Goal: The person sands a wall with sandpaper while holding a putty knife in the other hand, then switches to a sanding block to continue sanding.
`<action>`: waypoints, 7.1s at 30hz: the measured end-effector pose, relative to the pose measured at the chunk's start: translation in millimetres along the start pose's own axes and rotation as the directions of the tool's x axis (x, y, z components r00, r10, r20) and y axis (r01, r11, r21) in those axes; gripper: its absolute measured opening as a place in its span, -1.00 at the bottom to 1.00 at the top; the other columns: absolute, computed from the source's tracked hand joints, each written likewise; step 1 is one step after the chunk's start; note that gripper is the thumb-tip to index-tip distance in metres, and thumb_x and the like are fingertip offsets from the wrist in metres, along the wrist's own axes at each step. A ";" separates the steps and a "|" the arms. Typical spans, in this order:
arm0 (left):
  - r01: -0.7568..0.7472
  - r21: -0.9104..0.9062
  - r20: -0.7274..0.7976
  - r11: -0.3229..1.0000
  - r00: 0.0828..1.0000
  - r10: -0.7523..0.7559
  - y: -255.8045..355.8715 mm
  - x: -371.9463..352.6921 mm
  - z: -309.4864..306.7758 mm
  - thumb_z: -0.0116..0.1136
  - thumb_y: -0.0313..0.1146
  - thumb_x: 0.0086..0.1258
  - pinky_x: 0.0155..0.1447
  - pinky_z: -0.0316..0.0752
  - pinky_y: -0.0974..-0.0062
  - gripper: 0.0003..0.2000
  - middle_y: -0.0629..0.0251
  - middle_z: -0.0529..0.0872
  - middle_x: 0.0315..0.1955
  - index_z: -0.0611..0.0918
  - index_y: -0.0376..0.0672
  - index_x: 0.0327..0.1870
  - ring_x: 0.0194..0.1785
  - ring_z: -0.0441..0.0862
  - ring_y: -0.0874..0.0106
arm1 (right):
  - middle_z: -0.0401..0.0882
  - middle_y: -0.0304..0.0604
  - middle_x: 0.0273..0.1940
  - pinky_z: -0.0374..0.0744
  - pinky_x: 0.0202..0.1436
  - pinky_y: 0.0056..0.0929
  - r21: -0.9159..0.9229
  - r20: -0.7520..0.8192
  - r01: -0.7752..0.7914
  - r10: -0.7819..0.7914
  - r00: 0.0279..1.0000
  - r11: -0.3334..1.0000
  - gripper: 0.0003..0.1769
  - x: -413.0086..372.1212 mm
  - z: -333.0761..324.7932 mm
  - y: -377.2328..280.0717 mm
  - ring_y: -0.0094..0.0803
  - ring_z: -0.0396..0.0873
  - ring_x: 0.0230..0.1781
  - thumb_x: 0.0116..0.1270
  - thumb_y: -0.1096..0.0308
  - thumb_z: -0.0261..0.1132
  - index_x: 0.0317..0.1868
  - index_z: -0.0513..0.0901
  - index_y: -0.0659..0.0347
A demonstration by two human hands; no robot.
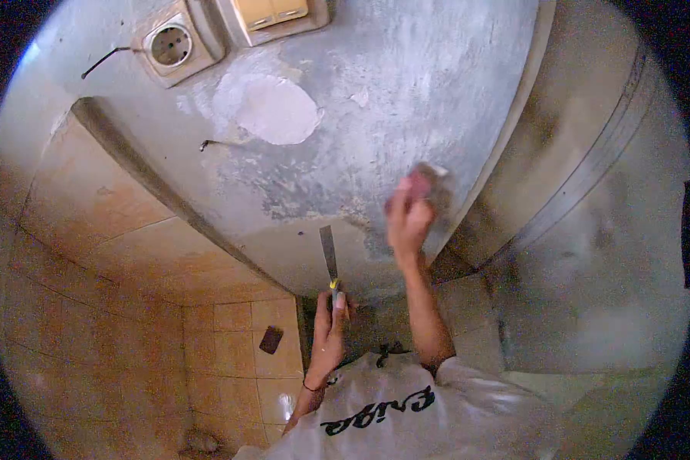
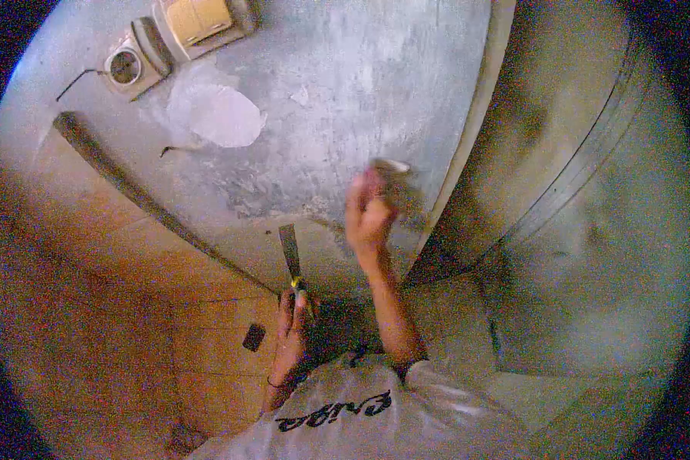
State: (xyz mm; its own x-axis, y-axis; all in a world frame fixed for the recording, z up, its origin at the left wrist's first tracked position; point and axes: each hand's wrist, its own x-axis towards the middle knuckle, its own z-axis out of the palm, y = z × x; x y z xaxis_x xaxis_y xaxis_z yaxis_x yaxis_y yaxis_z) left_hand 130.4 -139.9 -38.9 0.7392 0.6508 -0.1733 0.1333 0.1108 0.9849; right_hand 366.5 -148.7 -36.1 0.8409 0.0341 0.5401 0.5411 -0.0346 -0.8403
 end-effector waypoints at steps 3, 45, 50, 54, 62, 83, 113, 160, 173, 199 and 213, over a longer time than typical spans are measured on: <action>0.031 0.040 -0.004 0.999 1.000 -0.030 -11.4 0.5 -14.4 -0.09 -0.03 0.64 -0.06 0.41 0.54 -0.60 0.31 0.58 -0.22 0.42 -0.22 0.16 -0.18 0.48 0.52 | 0.44 -0.19 -0.66 0.38 -0.54 -0.30 -0.160 0.055 0.513 -0.511 0.858 0.843 -0.60 -6.4 17.6 -16.4 -0.46 0.34 -0.66 0.54 0.17 0.18 -0.39 0.64 0.30; -0.086 0.143 0.040 0.986 0.996 0.081 -0.7 2.7 -113.5 -0.14 -0.12 0.67 -0.01 0.41 0.51 -0.66 0.29 0.57 -0.21 0.43 -0.24 0.15 -0.18 0.45 0.50 | 0.61 -0.06 -0.62 0.55 -0.53 -0.18 -0.197 0.304 0.629 -0.563 0.768 0.752 -0.67 -29.3 101.9 -115.1 -0.16 0.61 -0.68 0.52 0.20 0.18 -0.32 0.67 0.27; -0.093 0.131 0.032 0.987 0.995 0.090 5.1 -4.9 -106.4 -0.13 -0.11 0.67 0.00 0.42 0.51 -0.64 0.29 0.59 -0.18 0.42 -0.25 0.17 -0.15 0.48 0.50 | 0.65 0.07 -0.42 0.57 -0.47 -0.08 -0.123 0.247 0.573 -0.534 0.808 0.810 -0.75 -33.3 100.2 -100.6 0.00 0.64 -0.51 0.52 0.25 0.13 -0.13 0.62 0.25; 0.016 0.169 0.059 0.985 0.998 -0.027 23.2 -11.2 -101.5 -0.13 -0.11 0.66 0.00 0.42 0.51 -0.65 0.30 0.59 -0.19 0.43 -0.25 0.14 -0.16 0.49 0.49 | 0.60 -0.10 -0.54 0.56 -0.48 -0.21 -0.094 0.150 0.165 -0.150 0.977 0.982 -0.73 -16.9 68.1 -110.6 -0.17 0.61 -0.58 0.54 0.22 0.12 -0.16 0.62 0.25; -0.012 0.026 0.014 1.000 1.000 0.011 -0.1 -5.0 -73.4 -0.13 -0.11 0.67 -0.06 0.39 0.52 -0.69 0.35 0.53 -0.29 0.43 -0.22 -0.01 -0.23 0.42 0.51 | 0.61 0.03 -0.53 0.54 -0.44 -0.16 -0.173 0.121 0.131 -0.111 0.987 0.976 -0.68 6.7 41.3 -98.9 -0.08 0.61 -0.57 0.50 0.20 0.20 -0.35 0.60 0.26; -0.138 -0.032 0.025 0.990 0.990 0.139 -23.5 -5.6 -88.9 -0.11 -0.09 0.66 -0.07 0.38 0.53 -0.67 0.32 0.54 -0.26 0.43 -0.23 0.03 -0.22 0.43 0.51 | 0.52 0.03 -0.72 0.49 -0.56 -0.06 0.021 0.120 0.389 -0.388 0.914 0.921 -0.39 10.6 54.1 -137.2 -0.03 0.57 -0.71 0.54 0.01 0.11 -0.62 0.57 0.26; -0.206 0.004 0.023 0.978 0.978 0.206 -13.6 -5.7 -115.8 -0.14 -0.10 0.67 0.01 0.41 0.48 -0.66 0.30 0.55 -0.25 0.43 -0.24 0.08 -0.16 0.47 0.47 | 0.51 0.02 -0.69 0.48 -0.53 -0.14 0.143 0.256 0.377 -0.402 0.879 0.915 -0.55 -37.6 120.3 -150.5 -0.09 0.57 -0.69 0.51 0.19 0.19 -0.51 0.58 0.33; -0.081 0.010 0.037 0.997 0.996 0.081 -46.8 4.4 53.6 -0.09 -0.04 0.64 -0.09 0.39 0.53 -0.63 0.34 0.54 -0.26 0.44 -0.23 0.05 -0.22 0.44 0.53 | 0.44 -0.29 -0.59 0.40 -0.54 -0.43 0.317 -0.355 0.033 0.086 0.931 0.948 -0.49 58.8 -72.4 -22.6 -0.54 0.37 -0.60 0.57 0.04 0.11 -0.44 0.44 0.31; 0.009 0.034 -0.017 0.999 1.000 -0.009 -37.3 -2.4 45.7 -0.02 -0.04 0.61 0.03 0.44 0.53 -0.51 0.33 0.59 -0.16 0.38 -0.24 0.33 -0.11 0.49 0.50 | 0.46 -0.27 -0.57 0.37 -0.61 -0.39 0.376 -0.373 -0.026 0.177 0.911 0.926 -0.50 52.2 -65.0 14.9 -0.51 0.39 -0.65 0.57 0.02 0.11 -0.44 0.46 0.24; 0.009 0.015 0.098 1.000 0.995 -0.011 -46.5 -7.9 -22.3 -0.09 -0.04 0.64 0.06 0.41 0.51 -0.57 0.27 0.58 -0.20 0.43 -0.27 0.20 -0.09 0.50 0.47 | 0.58 -0.03 0.02 0.41 0.17 -0.32 0.291 -0.314 -0.352 0.436 0.843 0.890 -0.38 -45.2 -30.4 37.3 -0.34 0.45 0.02 0.57 -0.02 0.11 0.13 0.54 0.54; -0.036 -0.084 0.196 0.996 0.979 0.052 -40.5 -4.7 -50.2 -0.09 -0.08 0.65 -0.07 0.40 0.52 -0.66 0.31 0.55 -0.25 0.43 -0.23 0.08 -0.21 0.46 0.50 | 0.36 -0.37 -0.44 0.31 -0.31 -0.39 0.192 -0.140 -0.322 0.350 0.926 0.927 -0.37 -87.9 4.5 41.1 -0.55 0.27 -0.37 0.54 -0.18 0.09 -0.46 0.48 0.24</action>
State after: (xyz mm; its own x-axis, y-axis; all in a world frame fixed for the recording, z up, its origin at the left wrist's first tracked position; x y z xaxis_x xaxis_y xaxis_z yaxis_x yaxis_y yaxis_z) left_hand 88.4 -109.7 -77.7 0.8600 0.4961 -0.1190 0.0501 0.1499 0.9874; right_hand 314.8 -148.6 -118.4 0.9697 -0.1207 0.2125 0.2293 0.1492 -0.9619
